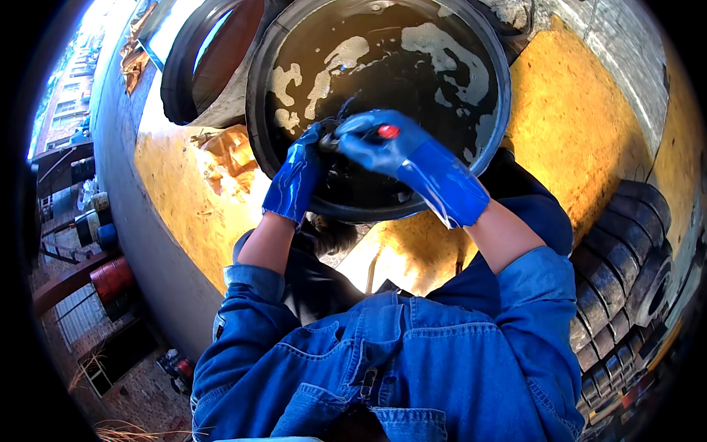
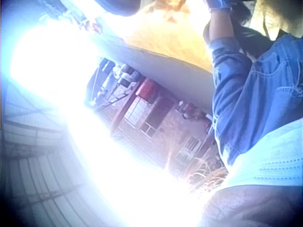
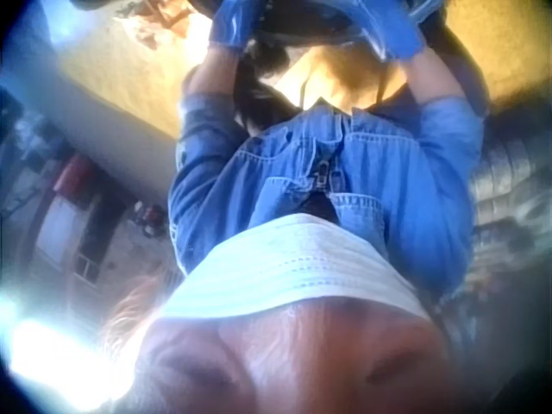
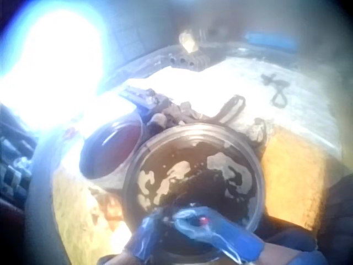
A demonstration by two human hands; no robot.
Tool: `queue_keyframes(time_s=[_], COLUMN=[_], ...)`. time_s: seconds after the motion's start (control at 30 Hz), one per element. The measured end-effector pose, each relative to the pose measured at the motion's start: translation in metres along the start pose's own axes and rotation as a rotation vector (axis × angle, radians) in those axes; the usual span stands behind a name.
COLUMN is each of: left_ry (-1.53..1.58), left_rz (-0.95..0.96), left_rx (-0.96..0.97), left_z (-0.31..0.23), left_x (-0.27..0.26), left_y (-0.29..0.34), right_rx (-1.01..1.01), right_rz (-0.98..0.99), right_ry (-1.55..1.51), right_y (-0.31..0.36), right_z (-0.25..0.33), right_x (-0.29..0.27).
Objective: The person cleans a small circular metal part by scrubbing it with a brush inside a large bucket of liquid, then rinses it in another bucket and continues scrubbing it.
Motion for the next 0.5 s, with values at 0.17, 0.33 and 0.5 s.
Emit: queue_keyframes(time_s=[0.17,0.33,0.5], left_ry=[-0.002,-0.036,-0.198], left_rz=[0.012,-0.022,0.007], left_rx=[0.005,0.024,-0.015], left_z=[0.005,0.007,0.006], left_x=[0.000,-0.008,0.018], left_y=[-0.004,-0.007,0.014], right_rx=[-0.098,-0.130,-0.119], right_rz=[-0.191,-0.183,-0.122], right_ry=[0.214,0.017,0.382], right_y=[0.000,-0.001,0.004], right_z=[-0.017,-0.001,-0.015], right_x=[-0.006,-0.002,-0.004])
Point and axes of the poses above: each hand's wrist, its own y-axis away from the middle knuckle, its own x-axis out of the palm, z = x × y, the point moved 3 cm from there along -y, towards the middle knuckle, and after that the axes turned 7 degrees about -z, right-handed, at the moved point
